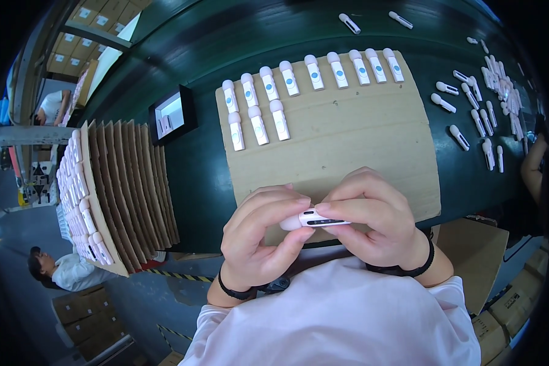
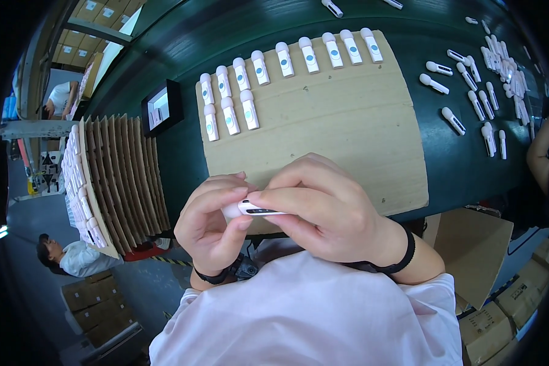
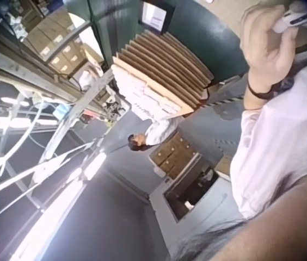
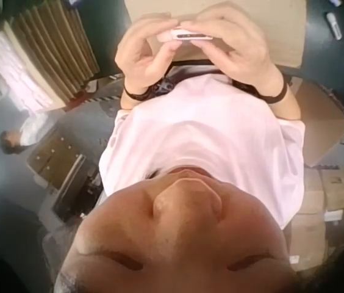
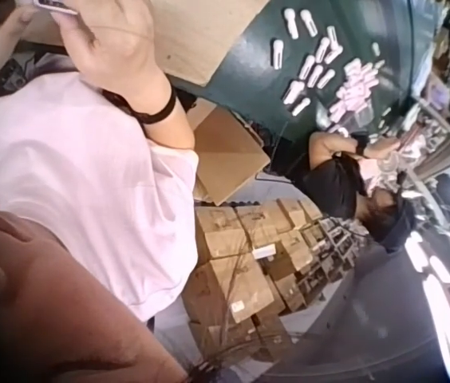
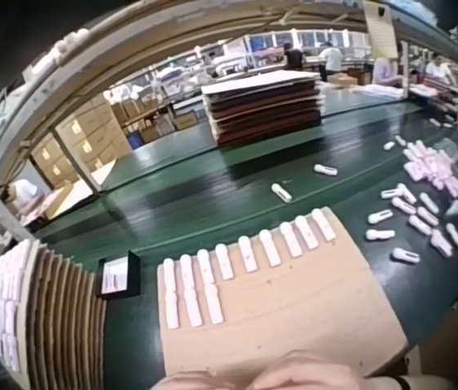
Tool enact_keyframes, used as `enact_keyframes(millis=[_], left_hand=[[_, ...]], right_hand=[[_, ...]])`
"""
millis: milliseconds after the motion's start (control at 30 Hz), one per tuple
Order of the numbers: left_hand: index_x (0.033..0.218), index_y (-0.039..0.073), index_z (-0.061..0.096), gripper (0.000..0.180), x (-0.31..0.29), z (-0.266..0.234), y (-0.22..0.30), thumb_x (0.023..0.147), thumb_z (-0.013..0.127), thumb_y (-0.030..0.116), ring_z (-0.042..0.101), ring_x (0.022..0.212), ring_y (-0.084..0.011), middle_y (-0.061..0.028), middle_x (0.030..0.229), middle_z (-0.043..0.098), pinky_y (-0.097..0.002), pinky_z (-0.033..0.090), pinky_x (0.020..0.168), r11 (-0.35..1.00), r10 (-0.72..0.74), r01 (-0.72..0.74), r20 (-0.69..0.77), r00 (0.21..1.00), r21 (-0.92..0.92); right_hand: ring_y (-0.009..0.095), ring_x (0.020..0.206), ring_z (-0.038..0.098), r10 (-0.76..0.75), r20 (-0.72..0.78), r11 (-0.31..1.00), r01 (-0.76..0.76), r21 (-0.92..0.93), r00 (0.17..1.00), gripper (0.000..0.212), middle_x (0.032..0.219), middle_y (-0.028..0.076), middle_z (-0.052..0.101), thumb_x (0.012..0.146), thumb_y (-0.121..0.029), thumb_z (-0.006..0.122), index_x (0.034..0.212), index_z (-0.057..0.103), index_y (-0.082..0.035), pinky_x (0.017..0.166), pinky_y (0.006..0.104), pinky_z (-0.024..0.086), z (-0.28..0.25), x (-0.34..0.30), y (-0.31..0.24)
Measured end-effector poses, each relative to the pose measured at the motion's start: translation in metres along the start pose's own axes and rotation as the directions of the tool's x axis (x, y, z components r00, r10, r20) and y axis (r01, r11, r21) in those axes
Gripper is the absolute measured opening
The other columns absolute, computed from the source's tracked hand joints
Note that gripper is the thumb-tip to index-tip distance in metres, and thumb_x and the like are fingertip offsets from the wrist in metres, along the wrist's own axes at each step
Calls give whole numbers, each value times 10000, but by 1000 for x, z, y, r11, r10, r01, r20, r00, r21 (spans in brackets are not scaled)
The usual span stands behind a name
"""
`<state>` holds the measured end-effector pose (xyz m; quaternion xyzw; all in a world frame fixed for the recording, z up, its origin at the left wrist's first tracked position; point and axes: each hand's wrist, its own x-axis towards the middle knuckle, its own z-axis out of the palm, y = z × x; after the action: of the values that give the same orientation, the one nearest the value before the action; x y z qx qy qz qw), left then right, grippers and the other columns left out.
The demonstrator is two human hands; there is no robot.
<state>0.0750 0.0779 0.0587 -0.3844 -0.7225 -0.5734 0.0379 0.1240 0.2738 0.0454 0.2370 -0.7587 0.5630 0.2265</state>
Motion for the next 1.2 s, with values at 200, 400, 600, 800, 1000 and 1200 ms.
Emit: enact_keyframes(millis=[200, 400, 600, 800, 1000, 1200], left_hand=[[1003, -40, 643, 283, -1, 6, -7, 733, 724, -30, 659, 888, -294, -178, 965, 668, -374, 526, 813, 1000, -14, 15, 49, 999, -21], [968, -29, 648, 251, -4, 1, -14, 731, 731, -19, 646, 930, -292, -186, 1027, 652, -353, 520, 803, 998, -35, 38, 57, 998, -52], [964, -28, 649, 238, -5, -27, -17, 745, 735, 5, 641, 941, -292, -179, 1051, 649, -352, 507, 824, 992, -83, 79, 42, 996, 97], [962, -26, 649, 197, -14, -50, -36, 778, 710, 14, 621, 977, -270, -153, 1065, 649, -342, 479, 873, 965, -168, 195, -154, 974, 177], [959, -23, 647, 165, -18, -67, -59, 799, 683, -2, 610, 1000, -252, -146, 1066, 649, -333, 468, 897, 952, -214, 260, -255, 943, 163], [959, -22, 645, 140, -18, -76, -71, 819, 656, -20, 608, 1008, -247, -144, 1067, 648, -329, 466, 902, 941, -234, 293, -299, 925, 169]], right_hand=[[228, 756, 618, 8, -33, 1000, -7, 29, 999, 312, 956, 107, 658, 755, 33, 708, 1053, 647, -38, 664, 329, 480, 2, 7, -8], [265, 761, 618, -5, 28, 998, 7, -57, 1000, 258, 892, 116, 643, 734, 11, 732, 969, 637, -35, 657, 329, 496, 4, 16, -8], [283, 767, 625, 43, 219, 988, -8, -157, 975, 260, 911, 129, 632, 752, 21, 714, 992, 622, -22, 682, 363, 502, -4, 38, 11], [281, 873, 618, 132, 329, 886, 38, -462, 935, 166, 978, 120, 604, 793, -21, 681, 945, 617, -16, 750, 369, 508, -10, 58, 51], [275, 913, 598, 137, 501, 772, 224, -594, 855, 114, 1033, 111, 577, 830, -72, 640, 933, 618, -28, 779, 361, 507, -5, 49, 65], [273, 918, 593, 167, 508, 760, 218, -613, 845, 119, 1026, 107, 574, 827, -72, 635, 937, 622, -28, 784, 365, 506, -5, 56, 71]])
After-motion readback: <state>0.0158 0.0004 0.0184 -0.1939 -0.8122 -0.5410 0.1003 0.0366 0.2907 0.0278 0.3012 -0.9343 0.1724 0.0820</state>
